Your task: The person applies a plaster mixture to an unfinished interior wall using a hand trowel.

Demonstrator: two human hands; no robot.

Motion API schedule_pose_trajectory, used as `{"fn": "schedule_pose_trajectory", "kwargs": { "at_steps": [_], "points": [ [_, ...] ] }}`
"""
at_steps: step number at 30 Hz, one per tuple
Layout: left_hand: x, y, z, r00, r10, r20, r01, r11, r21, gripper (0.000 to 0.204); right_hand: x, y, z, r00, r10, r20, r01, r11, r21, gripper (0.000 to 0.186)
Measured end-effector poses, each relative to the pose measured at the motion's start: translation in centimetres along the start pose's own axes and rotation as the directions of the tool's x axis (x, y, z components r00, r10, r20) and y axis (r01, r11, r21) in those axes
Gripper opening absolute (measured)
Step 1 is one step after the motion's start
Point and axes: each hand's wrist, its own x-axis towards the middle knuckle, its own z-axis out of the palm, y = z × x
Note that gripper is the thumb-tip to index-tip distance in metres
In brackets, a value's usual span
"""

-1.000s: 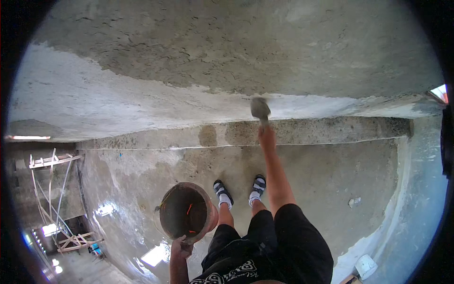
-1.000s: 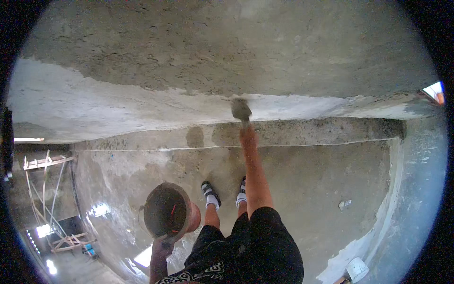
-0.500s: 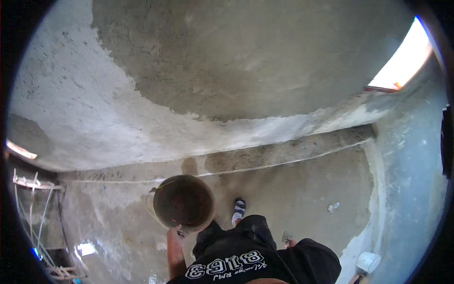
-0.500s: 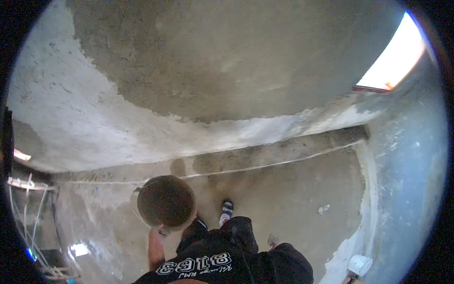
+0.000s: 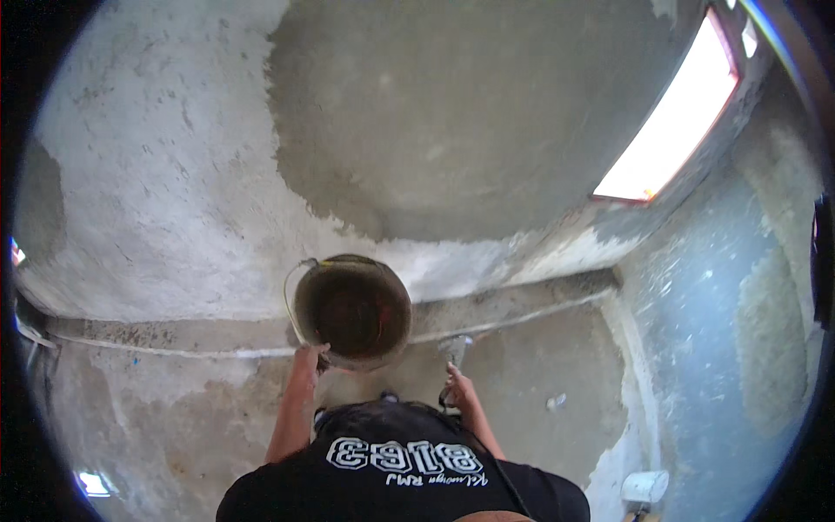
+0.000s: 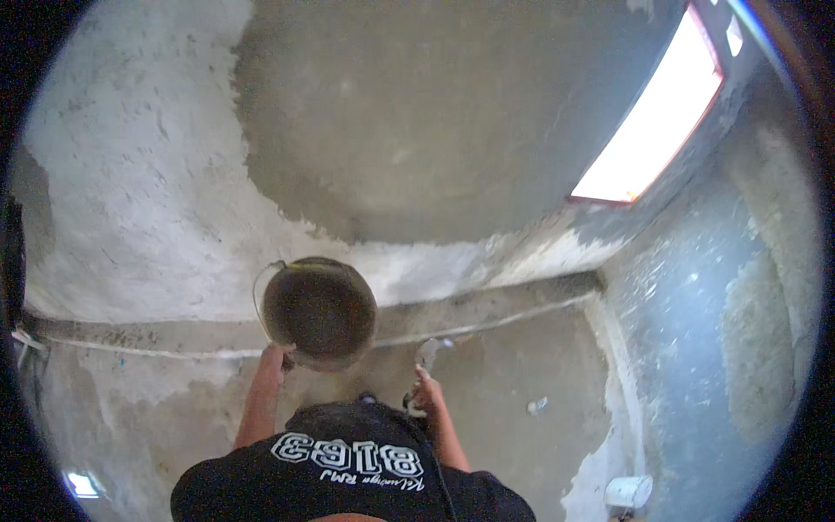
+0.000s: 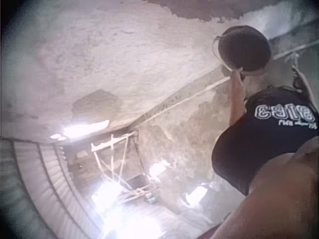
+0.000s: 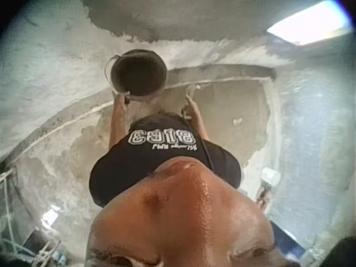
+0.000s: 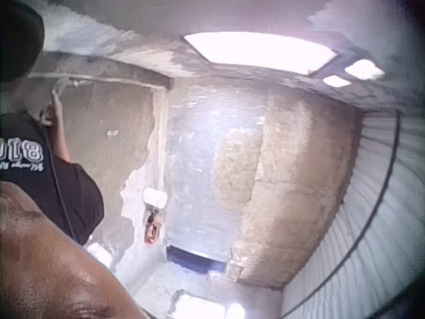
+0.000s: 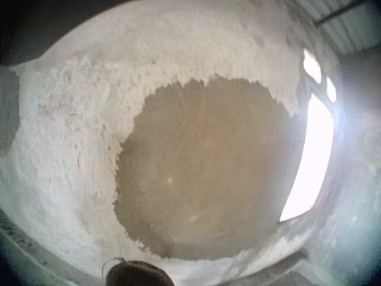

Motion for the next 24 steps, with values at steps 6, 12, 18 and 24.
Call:
{"fn": "schedule_pose_trajectory", "kwargs": {
  "at_steps": [6,12,18,24],
  "points": [
    [-1.0,0.4,-2.3,0.987,0.006,0.159,-0.001,0.999,-0.032,0.017,-9.6,-4.7,11.4,0.957,-0.172,0.232,0.19,0.98,-0.059,0.067],
    [-1.4,1.9,-6.2,0.982,0.058,0.182,-0.062,0.998,0.016,0.031,-14.1,-2.7,17.3,0.947,-0.208,0.246,0.275,0.919,-0.282,0.055],
    [-0.6,3.9,-10.1,0.943,0.131,0.305,-0.183,0.972,0.149,0.04,-14.8,1.3,20.6,0.943,-0.231,0.241,0.284,0.934,-0.216,0.034],
    [0.9,5.3,-12.5,0.854,-0.159,0.495,0.162,0.986,0.037,0.025,-13.3,4.0,20.6,0.9,-0.403,0.168,0.436,0.85,-0.296,0.022]
  ]
}}
